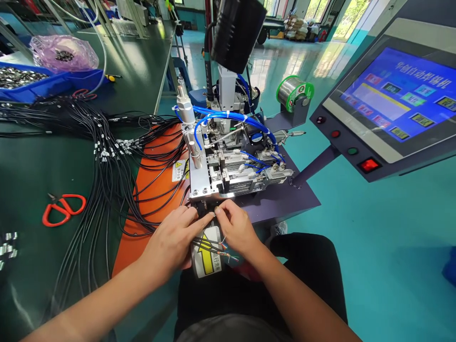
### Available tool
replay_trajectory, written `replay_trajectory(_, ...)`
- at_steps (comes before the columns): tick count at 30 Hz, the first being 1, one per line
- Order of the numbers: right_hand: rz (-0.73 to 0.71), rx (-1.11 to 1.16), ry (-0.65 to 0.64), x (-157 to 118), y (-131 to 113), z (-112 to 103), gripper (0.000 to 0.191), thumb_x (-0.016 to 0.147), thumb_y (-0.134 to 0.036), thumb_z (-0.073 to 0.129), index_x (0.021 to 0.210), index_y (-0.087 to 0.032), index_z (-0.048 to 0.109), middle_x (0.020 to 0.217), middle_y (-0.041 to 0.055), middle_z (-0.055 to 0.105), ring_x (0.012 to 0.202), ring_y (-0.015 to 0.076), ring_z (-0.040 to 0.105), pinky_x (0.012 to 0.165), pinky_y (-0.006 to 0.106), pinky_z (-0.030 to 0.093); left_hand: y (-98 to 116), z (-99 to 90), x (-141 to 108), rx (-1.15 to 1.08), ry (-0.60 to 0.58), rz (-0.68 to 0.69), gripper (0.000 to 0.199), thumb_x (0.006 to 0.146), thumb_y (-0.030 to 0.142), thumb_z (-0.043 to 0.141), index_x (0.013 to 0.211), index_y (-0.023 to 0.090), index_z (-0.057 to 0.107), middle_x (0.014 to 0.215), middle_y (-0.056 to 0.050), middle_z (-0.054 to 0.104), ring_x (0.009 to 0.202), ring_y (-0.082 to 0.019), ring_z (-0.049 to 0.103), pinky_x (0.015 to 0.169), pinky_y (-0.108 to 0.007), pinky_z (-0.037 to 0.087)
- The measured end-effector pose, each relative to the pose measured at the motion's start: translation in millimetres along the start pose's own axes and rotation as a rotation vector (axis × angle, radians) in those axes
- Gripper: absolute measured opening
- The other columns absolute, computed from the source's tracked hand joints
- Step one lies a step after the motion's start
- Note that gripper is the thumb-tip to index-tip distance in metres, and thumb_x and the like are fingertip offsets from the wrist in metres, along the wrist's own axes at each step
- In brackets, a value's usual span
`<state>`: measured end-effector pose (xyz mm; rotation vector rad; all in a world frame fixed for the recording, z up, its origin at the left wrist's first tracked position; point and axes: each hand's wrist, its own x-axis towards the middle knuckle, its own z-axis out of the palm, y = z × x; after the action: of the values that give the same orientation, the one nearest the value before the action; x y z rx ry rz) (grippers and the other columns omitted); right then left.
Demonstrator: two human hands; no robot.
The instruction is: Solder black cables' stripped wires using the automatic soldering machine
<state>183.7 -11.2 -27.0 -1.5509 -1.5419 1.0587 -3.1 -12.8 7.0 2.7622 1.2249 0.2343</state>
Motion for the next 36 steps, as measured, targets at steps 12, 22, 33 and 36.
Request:
replay_trajectory(12,0.054,0.059,0.033,-0.1,9.5,10.3,0.029,0.095,-0.043,0.045,0.077,-0.021,0.048,0.067,-0.0041,0.047,0.065,0.0135,0.044,0.059,0.024,0.036,2.2,-9.0,-4.7,-0.029,-0.038,-0.197,0.035,0.059,0.000,0.060,0.090,0.017,0.060,0.091,-0.005,0.060,0.087,-0.024,0.053,0.079,-0.039,0.045)
replay_trajectory(22,0.256,0.373,0.025,-14.0,0.2,5.8,0.038,0.084,-0.054,0.060,0.076,-0.017,0.063,0.064,-0.0003,0.058,0.054,0.0121,0.049,0.049,0.024,0.038,5.3,-17.8,1.7,-0.035,-0.055,-0.204,0.020,0.072,0.003,0.055,0.084,0.017,0.061,0.090,-0.007,0.058,0.085,-0.023,0.051,0.076,-0.036,0.047)
replay_trajectory(33,0.240,0.053,0.038,-10.9,-24.7,-2.4,0.017,0.074,-0.029,0.063,0.069,-0.016,0.074,0.070,0.0051,0.072,0.064,0.0189,0.063,0.060,0.027,0.046,1.6,-13.9,2.0,-0.015,-0.090,-0.150,0.021,0.067,0.001,0.052,0.080,0.017,0.057,0.087,-0.008,0.055,0.082,-0.023,0.048,0.075,-0.036,0.047)
replay_trajectory(36,0.242,0.018,0.044,-10.4,-25.7,-1.7,0.017,0.074,-0.029,0.063,0.069,-0.016,0.072,0.068,0.0038,0.071,0.061,0.0170,0.061,0.058,0.026,0.045,1.8,-14.2,1.8,-0.041,-0.109,-0.158,0.031,0.053,0.001,0.053,0.079,0.017,0.055,0.088,-0.007,0.055,0.081,-0.023,0.047,0.074,-0.036,0.047)
